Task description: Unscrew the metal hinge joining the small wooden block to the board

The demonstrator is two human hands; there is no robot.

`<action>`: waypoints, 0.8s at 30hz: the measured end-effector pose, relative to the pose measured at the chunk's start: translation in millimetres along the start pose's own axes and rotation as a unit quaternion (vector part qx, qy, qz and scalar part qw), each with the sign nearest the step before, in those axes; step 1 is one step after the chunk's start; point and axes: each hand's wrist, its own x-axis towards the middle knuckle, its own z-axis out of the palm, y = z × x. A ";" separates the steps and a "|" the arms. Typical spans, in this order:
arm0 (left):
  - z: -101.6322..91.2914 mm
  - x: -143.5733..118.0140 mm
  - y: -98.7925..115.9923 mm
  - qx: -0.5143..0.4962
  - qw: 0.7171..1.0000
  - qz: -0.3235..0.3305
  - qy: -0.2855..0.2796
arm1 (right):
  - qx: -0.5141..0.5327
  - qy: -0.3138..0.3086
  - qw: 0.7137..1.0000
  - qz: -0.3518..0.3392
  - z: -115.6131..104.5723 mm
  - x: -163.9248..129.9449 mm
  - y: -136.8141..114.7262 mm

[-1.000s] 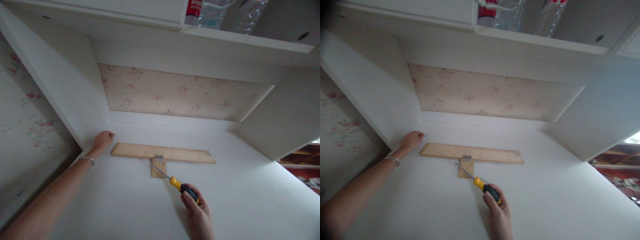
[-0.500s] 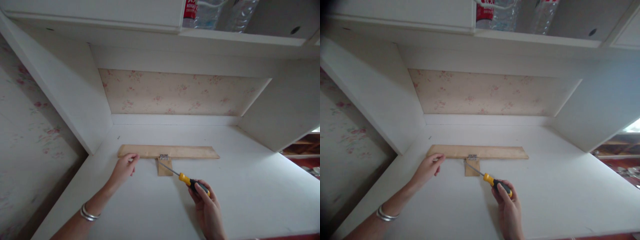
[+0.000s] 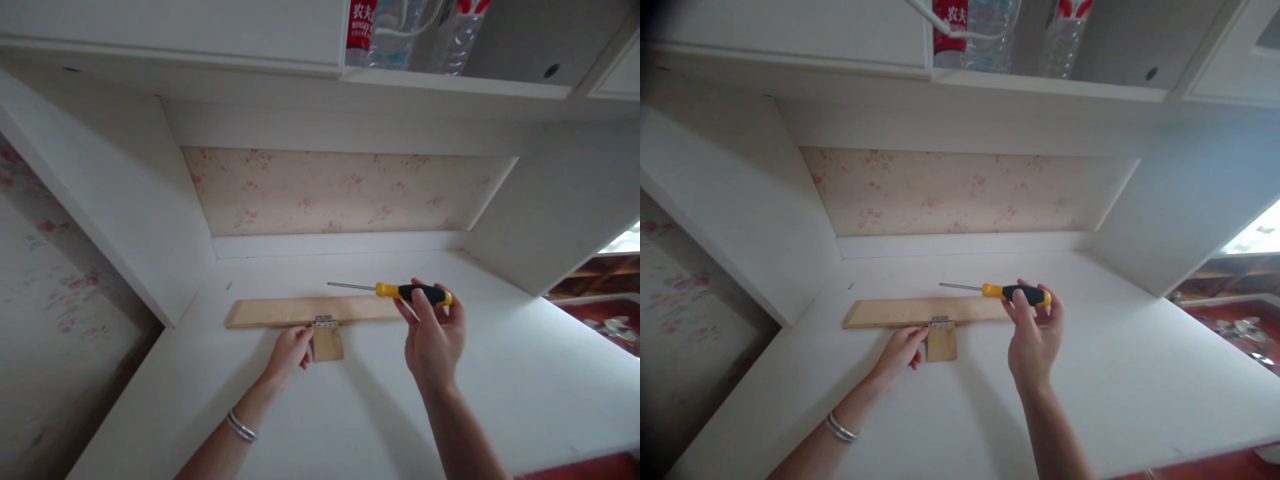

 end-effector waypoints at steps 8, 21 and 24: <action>6.5 11.8 2.6 -0.034 0.999 -0.003 -0.003 | -0.172 -0.136 0.972 -0.087 53.9 33.0 7.2; 16.7 13.1 6.4 0.056 0.998 0.003 0.037 | -0.392 -0.293 0.858 -0.156 62.9 43.4 19.9; 16.8 14.0 4.5 0.049 0.998 0.000 0.040 | -0.403 -0.304 0.849 -0.158 62.2 42.8 23.1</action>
